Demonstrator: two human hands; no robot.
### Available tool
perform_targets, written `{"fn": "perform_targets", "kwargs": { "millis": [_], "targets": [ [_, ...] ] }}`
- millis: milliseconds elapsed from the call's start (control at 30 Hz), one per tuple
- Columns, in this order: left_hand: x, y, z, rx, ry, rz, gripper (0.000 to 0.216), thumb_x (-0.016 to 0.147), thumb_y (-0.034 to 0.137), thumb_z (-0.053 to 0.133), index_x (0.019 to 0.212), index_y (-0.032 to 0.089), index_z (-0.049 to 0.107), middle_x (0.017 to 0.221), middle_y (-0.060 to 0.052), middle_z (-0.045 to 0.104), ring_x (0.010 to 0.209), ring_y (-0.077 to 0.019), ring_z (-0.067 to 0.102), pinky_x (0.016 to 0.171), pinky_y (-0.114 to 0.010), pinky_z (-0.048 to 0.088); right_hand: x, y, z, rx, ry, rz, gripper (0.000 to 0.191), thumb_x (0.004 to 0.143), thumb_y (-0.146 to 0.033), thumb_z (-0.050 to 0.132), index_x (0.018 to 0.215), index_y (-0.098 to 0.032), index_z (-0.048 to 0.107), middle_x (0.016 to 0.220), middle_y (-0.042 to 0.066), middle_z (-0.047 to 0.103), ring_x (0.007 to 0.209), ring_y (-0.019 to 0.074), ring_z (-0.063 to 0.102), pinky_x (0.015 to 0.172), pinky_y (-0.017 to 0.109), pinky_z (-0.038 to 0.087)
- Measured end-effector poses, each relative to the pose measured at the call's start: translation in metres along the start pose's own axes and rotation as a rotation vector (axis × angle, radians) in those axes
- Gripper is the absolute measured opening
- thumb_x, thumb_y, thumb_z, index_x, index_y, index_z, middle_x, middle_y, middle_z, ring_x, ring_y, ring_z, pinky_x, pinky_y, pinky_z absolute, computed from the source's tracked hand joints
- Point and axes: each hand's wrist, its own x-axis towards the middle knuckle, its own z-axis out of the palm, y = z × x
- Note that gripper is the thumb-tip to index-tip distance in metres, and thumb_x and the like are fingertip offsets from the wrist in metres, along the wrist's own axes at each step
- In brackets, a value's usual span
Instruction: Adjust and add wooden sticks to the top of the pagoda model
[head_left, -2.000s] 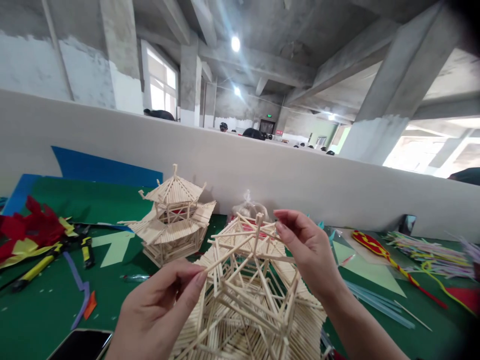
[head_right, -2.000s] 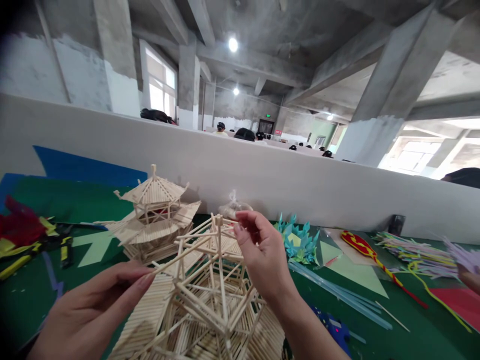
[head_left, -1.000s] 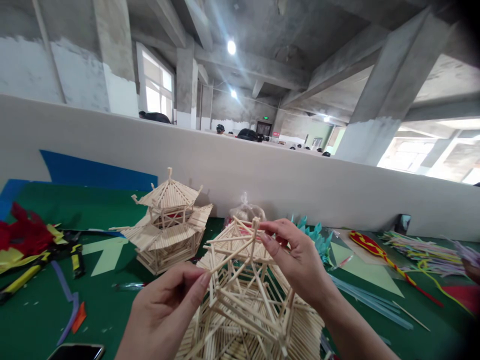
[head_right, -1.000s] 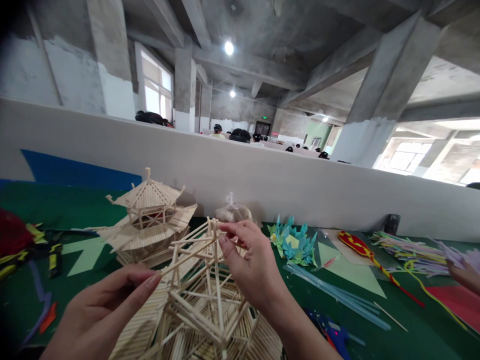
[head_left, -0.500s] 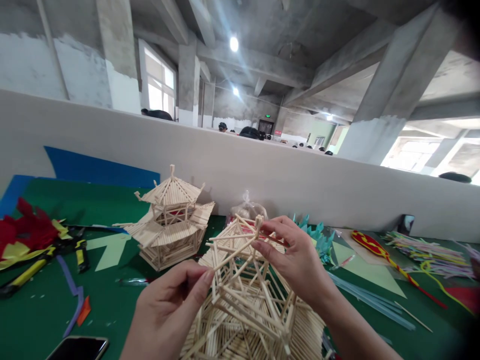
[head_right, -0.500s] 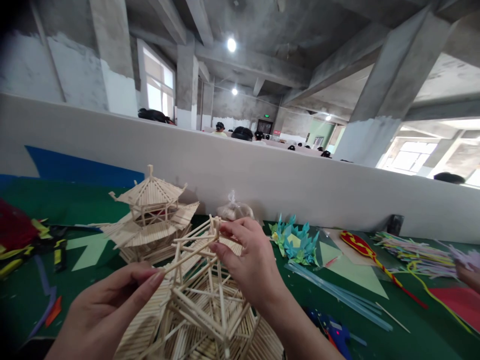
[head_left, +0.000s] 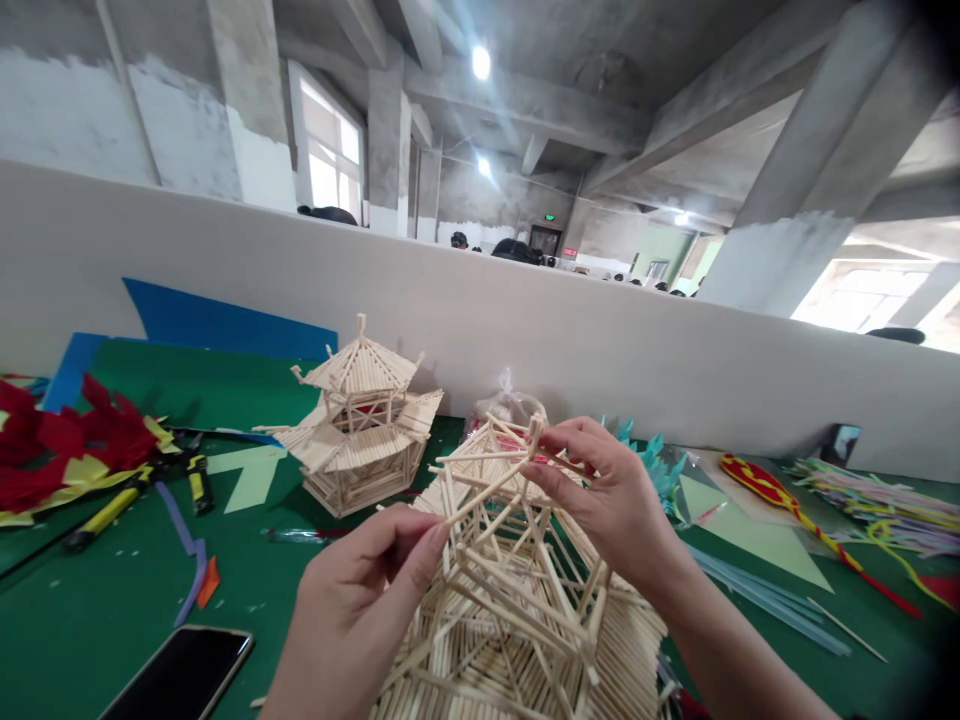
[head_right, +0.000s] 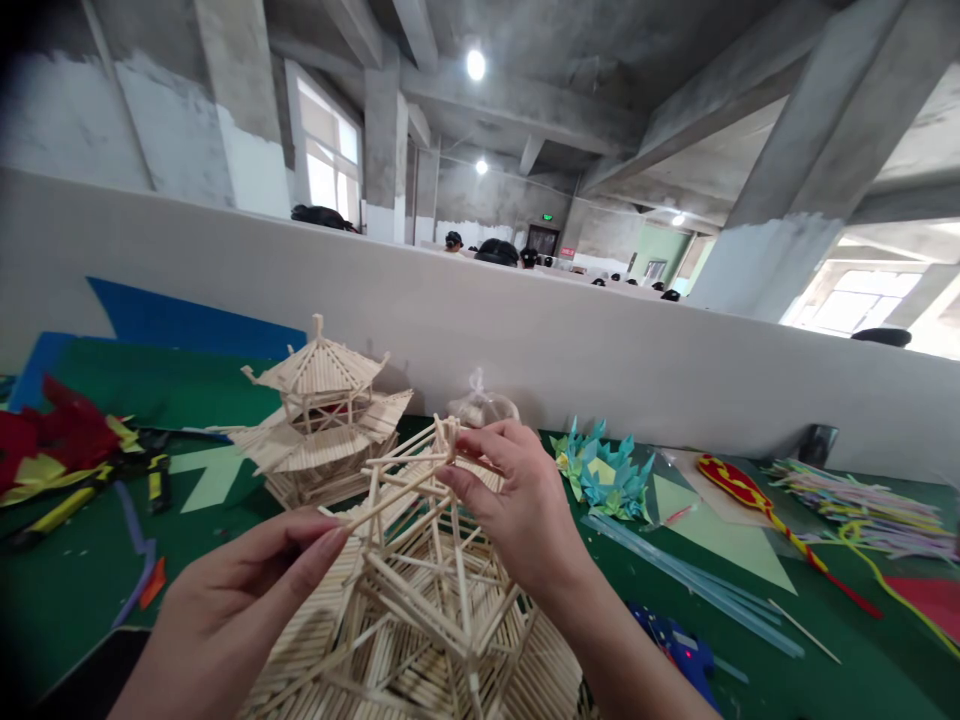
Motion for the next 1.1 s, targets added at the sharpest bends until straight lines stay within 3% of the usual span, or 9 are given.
{"fn": "perform_targets", "kwargs": {
  "millis": [267,433,700,1100],
  "targets": [
    [-0.009,-0.007,0.0,0.277,0.028,0.247,0.012,0.074,0.023,0.057,0.084,0.027,0.061,0.079,0.005,0.065,0.07,-0.0103,0.059,0.053,-0.014,0.046,-0.001,0.0,0.0,0.009,-0.002,-0.015,0.011,0.075,-0.028,0.059,0.084,-0.023,0.063,0.082,0.003,0.056,0.077,0.0159,0.052,0.07,0.032,0.042],
    [-0.015,-0.011,0.001,0.314,0.03,0.333,0.013,0.076,0.021,0.056,0.088,0.027,0.059,0.078,0.006,0.064,0.069,-0.0092,0.058,0.056,-0.014,0.045,-0.001,0.001,0.0,0.008,-0.001,-0.006,0.014,0.075,-0.028,0.059,0.087,-0.022,0.064,0.085,0.003,0.056,0.079,0.0156,0.053,0.072,0.032,0.042],
    [-0.014,-0.013,0.002,0.353,0.047,0.4,0.011,0.078,0.024,0.055,0.089,0.025,0.058,0.068,0.006,0.058,0.06,-0.007,0.053,0.053,-0.014,0.043,0.0,0.001,-0.001,-0.006,-0.018,-0.017,0.015,0.075,-0.027,0.06,0.089,-0.021,0.063,0.085,0.002,0.056,0.08,0.0144,0.053,0.073,0.03,0.042],
    [-0.014,-0.015,-0.001,0.407,-0.005,0.437,0.012,0.078,0.022,0.054,0.09,0.022,0.055,0.072,0.005,0.056,0.062,-0.0064,0.054,0.054,-0.015,0.042,0.0,0.001,-0.001,-0.018,-0.017,-0.019,0.015,0.076,-0.026,0.059,0.089,-0.021,0.063,0.085,0.002,0.055,0.081,0.0129,0.052,0.073,0.028,0.042]
  ]
}}
